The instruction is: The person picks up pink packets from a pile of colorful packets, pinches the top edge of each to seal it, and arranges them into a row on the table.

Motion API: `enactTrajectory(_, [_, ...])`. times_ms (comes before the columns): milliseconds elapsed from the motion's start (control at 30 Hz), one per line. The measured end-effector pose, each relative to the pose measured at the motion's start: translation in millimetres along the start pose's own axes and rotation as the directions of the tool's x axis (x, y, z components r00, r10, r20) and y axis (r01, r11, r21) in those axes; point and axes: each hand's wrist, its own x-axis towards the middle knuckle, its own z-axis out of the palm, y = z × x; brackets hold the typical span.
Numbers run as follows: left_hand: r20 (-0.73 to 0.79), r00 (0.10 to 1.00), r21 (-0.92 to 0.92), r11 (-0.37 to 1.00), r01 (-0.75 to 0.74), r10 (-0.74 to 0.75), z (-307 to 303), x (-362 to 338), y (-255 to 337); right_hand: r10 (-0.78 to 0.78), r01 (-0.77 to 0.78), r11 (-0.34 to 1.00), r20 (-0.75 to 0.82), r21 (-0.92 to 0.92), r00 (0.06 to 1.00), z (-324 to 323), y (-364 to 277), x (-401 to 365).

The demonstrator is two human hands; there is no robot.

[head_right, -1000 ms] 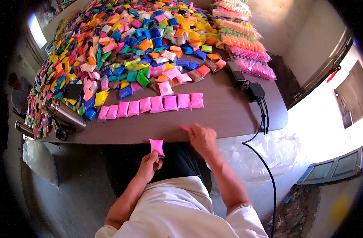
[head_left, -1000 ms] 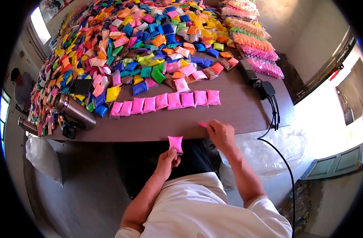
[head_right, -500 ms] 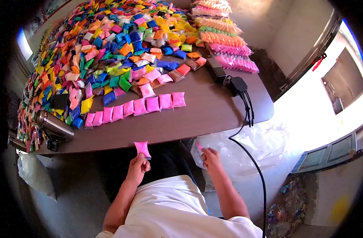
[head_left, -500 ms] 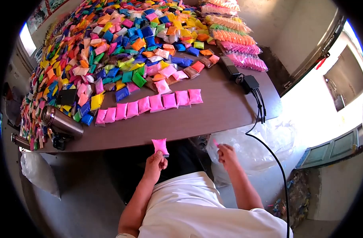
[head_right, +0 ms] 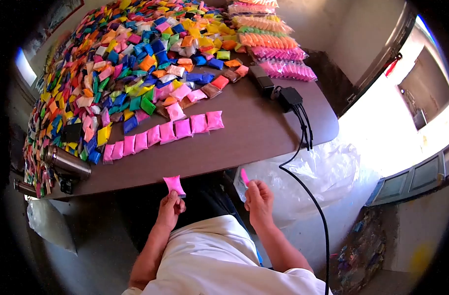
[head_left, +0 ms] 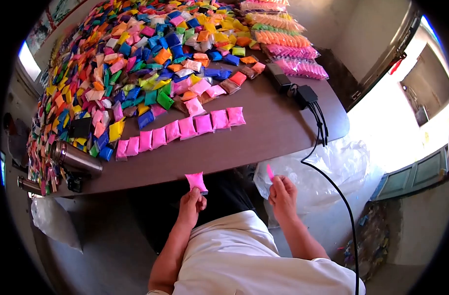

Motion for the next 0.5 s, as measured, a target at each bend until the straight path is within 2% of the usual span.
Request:
enactTrajectory(33, [0.007,1.000,-0.014,1.000,0.002,-0.001,0,1,0,-0.071,0.074,0.989,0.022,-0.128,0.997,0,4,3])
enactTrajectory(67, [0.013,1.000,-0.030,1.000,0.003,-0.002,0,1,0,-0.078,0.079,0.989,0.019,-0.124,0.997,-1,7,8])
enactTrajectory(133, [-0.001,1.000,-0.031,1.000,-0.002,0.002,-1,1,1,0.063,-0.066,0.988,-0.030,-0.140,0.998,0,13,20])
enactTrajectory(167, [-0.023,1.000,-0.035,0.999,0.000,0.000,-2,0,1,0.063,-0.065,0.988,-0.024,-0.142,0.998,0,18,25])
enactTrajectory(233, [-0.017,1.000,-0.040,0.999,-0.003,0.002,-6,0,-1,-0.011,-0.001,0.952,-0.035,-0.307,0.999,-4,31,30])
enactTrajectory(267, [-0.006,1.000,-0.043,0.999,-0.005,0.005,-7,0,-1,-0.010,-0.001,0.951,-0.033,-0.310,0.999,-8,39,34])
enactTrajectory(333, [-0.016,1.000,-0.053,0.999,-0.003,0.002,-3,-2,0,-0.322,0.286,0.841,0.000,-0.459,0.947,-13,49,35])
enactTrajectory(367, [-0.023,1.000,-0.059,0.998,-0.006,0.005,-1,-2,1,-0.322,0.286,0.841,0.000,-0.459,0.947,-13,48,35])
enactTrajectory(433, [-0.018,1.000,-0.066,0.998,-0.006,0.005,0,-1,1,-0.417,0.339,0.727,0.008,-0.597,0.909,-11,41,34])
enactTrajectory(467, [-0.015,1.000,-0.074,0.997,-0.004,0.003,0,-1,1,-0.418,0.340,0.727,0.008,-0.597,0.908,-9,39,37])
enactTrajectory(500, [-0.016,1.000,-0.074,0.997,-0.006,0.004,-1,-1,-1,-0.479,0.362,0.614,0.033,-0.701,0.877,-6,37,40])
